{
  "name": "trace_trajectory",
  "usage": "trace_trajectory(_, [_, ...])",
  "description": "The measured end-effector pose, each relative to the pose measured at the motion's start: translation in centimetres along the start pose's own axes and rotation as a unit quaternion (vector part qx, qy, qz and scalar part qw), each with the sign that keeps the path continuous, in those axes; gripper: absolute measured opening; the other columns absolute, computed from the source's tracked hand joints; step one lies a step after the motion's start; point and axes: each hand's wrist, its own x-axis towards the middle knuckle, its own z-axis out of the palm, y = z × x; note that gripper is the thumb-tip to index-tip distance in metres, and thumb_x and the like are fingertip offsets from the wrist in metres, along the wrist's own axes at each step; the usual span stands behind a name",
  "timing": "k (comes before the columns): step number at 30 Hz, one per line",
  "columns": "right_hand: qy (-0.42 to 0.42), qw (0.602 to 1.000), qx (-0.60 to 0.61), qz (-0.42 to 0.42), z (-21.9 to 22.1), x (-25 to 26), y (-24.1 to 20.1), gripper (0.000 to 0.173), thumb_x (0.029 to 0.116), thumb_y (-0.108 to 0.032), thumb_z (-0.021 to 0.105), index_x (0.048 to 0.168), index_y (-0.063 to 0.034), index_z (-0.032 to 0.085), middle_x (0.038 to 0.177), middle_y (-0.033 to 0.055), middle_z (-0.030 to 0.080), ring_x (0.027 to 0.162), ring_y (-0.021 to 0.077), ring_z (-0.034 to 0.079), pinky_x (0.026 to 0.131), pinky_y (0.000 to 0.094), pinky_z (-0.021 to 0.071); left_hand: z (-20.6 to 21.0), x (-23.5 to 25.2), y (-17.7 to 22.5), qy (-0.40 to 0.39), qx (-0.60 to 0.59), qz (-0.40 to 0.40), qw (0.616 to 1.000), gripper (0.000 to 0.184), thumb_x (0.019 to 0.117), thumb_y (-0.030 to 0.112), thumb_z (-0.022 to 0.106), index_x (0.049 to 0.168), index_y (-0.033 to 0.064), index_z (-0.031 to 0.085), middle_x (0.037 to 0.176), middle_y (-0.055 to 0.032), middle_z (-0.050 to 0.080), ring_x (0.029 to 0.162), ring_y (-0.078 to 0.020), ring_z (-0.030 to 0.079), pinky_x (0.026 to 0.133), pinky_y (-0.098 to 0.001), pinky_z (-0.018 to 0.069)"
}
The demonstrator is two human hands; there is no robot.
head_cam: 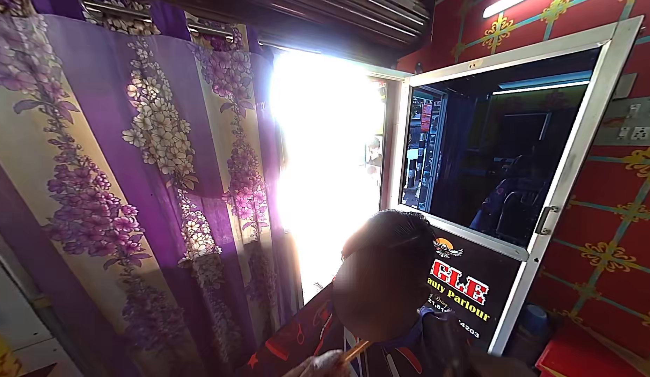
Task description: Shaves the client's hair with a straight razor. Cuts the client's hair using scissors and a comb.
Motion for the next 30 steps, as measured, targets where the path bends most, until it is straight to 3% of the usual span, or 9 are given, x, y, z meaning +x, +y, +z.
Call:
trace_trajectory(3, [0.038, 0.994, -0.090, -0.057, -6.7, 2.5, 1.0, 0.026, 0.0927, -0.017, 0.074, 0.118, -0.0096, 0.069, 0.108, 0.0039, 0.072, 0.099, 0.0183, 0.071, 0.088, 0.0431, 0.0616, 0.8, 3.2, 0.5, 0.041, -0.026, 0.028, 0.998, 0.014, 0.0933, 0.020, 0.073, 0.103, 0.0141, 0.080, 0.092, 0.0022, 0.076, 0.081, -0.0030, 0.071, 0.074, -0.0209, 0.0602])
trace_trajectory(6, [0.114, 0.947, -0.284, -0.101, -10.0, 5.7, -0.2, 0.020, 0.0912, -0.027, 0.065, 0.110, -0.0238, 0.069, 0.097, -0.0098, 0.071, 0.083, 0.0083, 0.070, 0.069, 0.0350, 0.0626, 2.6, 5.9, -0.1, 0.040, -0.039, 0.031, 0.998, 0.022, 0.0949, 0.032, 0.072, 0.115, 0.0265, 0.078, 0.110, 0.0096, 0.074, 0.097, -0.0058, 0.069, 0.083, -0.0313, 0.0587])
trace_trajectory(8, [0.127, 0.902, -0.402, -0.091, -11.5, 7.7, -2.5, 0.022, 0.0845, -0.021, 0.073, 0.107, -0.0224, 0.070, 0.092, -0.0079, 0.070, 0.076, 0.0133, 0.070, 0.063, 0.0419, 0.0608, 3.7, 7.2, -0.3, 0.042, -0.029, 0.021, 0.998, 0.025, 0.0920, 0.039, 0.074, 0.115, 0.0298, 0.078, 0.113, 0.0118, 0.073, 0.101, -0.0064, 0.068, 0.086, -0.0348, 0.0563])
trace_trajectory(12, [0.049, 0.812, -0.567, -0.129, -14.6, 11.6, -5.4, 0.029, 0.0807, -0.003, 0.080, 0.105, -0.0172, 0.073, 0.091, -0.0023, 0.072, 0.079, 0.0206, 0.071, 0.079, 0.0499, 0.0588, 4.7, 8.9, -0.6, 0.059, -0.015, 0.000, 0.998, 0.023, 0.0894, 0.038, 0.076, 0.111, 0.0304, 0.080, 0.111, 0.0131, 0.072, 0.101, -0.0055, 0.064, 0.089, -0.0398, 0.0477])
trace_trajectory(15, [-0.024, 0.741, -0.650, -0.164, -16.1, 13.8, -7.4, 0.033, 0.0792, -0.013, 0.086, 0.108, -0.0182, 0.072, 0.094, -0.0054, 0.072, 0.089, 0.0164, 0.071, 0.103, 0.0487, 0.0497, 5.0, 9.5, -0.7, 0.080, -0.022, -0.011, 0.996, 0.023, 0.0877, 0.037, 0.078, 0.110, 0.0306, 0.080, 0.109, 0.0133, 0.072, 0.101, -0.0050, 0.063, 0.090, -0.0381, 0.0470])
trace_trajectory(17, [-0.059, 0.708, -0.682, -0.173, -16.1, 14.7, -8.7, 0.032, 0.0802, -0.017, 0.087, 0.109, -0.0185, 0.071, 0.095, -0.0052, 0.072, 0.092, 0.0148, 0.071, 0.108, 0.0481, 0.0467, 5.3, 9.6, -0.8, 0.095, -0.034, -0.019, 0.995, 0.023, 0.0864, 0.035, 0.080, 0.109, 0.0287, 0.081, 0.109, 0.0122, 0.072, 0.100, -0.0059, 0.064, 0.090, -0.0355, 0.0501])
trace_trajectory(19, [-0.070, 0.693, -0.693, -0.186, -15.5, 15.4, -9.6, 0.026, 0.0790, -0.011, 0.087, 0.098, -0.0185, 0.071, 0.087, -0.0050, 0.070, 0.083, 0.0138, 0.070, 0.101, 0.0437, 0.0502, 5.4, 9.9, -0.8, 0.100, -0.059, -0.036, 0.993, 0.024, 0.0854, 0.033, 0.081, 0.109, 0.0265, 0.081, 0.108, 0.0108, 0.072, 0.100, -0.0067, 0.065, 0.089, -0.0328, 0.0535])
trace_trajectory(25, [-0.123, 0.677, -0.701, -0.187, -13.7, 17.0, -10.8, 0.024, 0.0806, -0.002, 0.081, 0.097, -0.0178, 0.073, 0.087, -0.0033, 0.070, 0.081, 0.0156, 0.069, 0.093, 0.0426, 0.0531, 5.5, 10.5, -0.8, 0.103, -0.085, -0.061, 0.989, 0.024, 0.0875, 0.035, 0.078, 0.109, 0.0249, 0.080, 0.110, 0.0107, 0.071, 0.101, -0.0073, 0.064, 0.088, -0.0332, 0.0521])
trace_trajectory(30, [-0.135, 0.666, -0.714, -0.165, -12.1, 17.3, -11.9, 0.019, 0.0853, -0.010, 0.080, 0.100, -0.0186, 0.073, 0.089, -0.0029, 0.070, 0.083, 0.0157, 0.069, 0.096, 0.0421, 0.0525, 5.6, 10.8, -0.4, 0.117, -0.073, -0.062, 0.989, 0.023, 0.0874, 0.035, 0.078, 0.109, 0.0257, 0.080, 0.108, 0.0120, 0.071, 0.099, -0.0055, 0.064, 0.089, -0.0356, 0.0506])
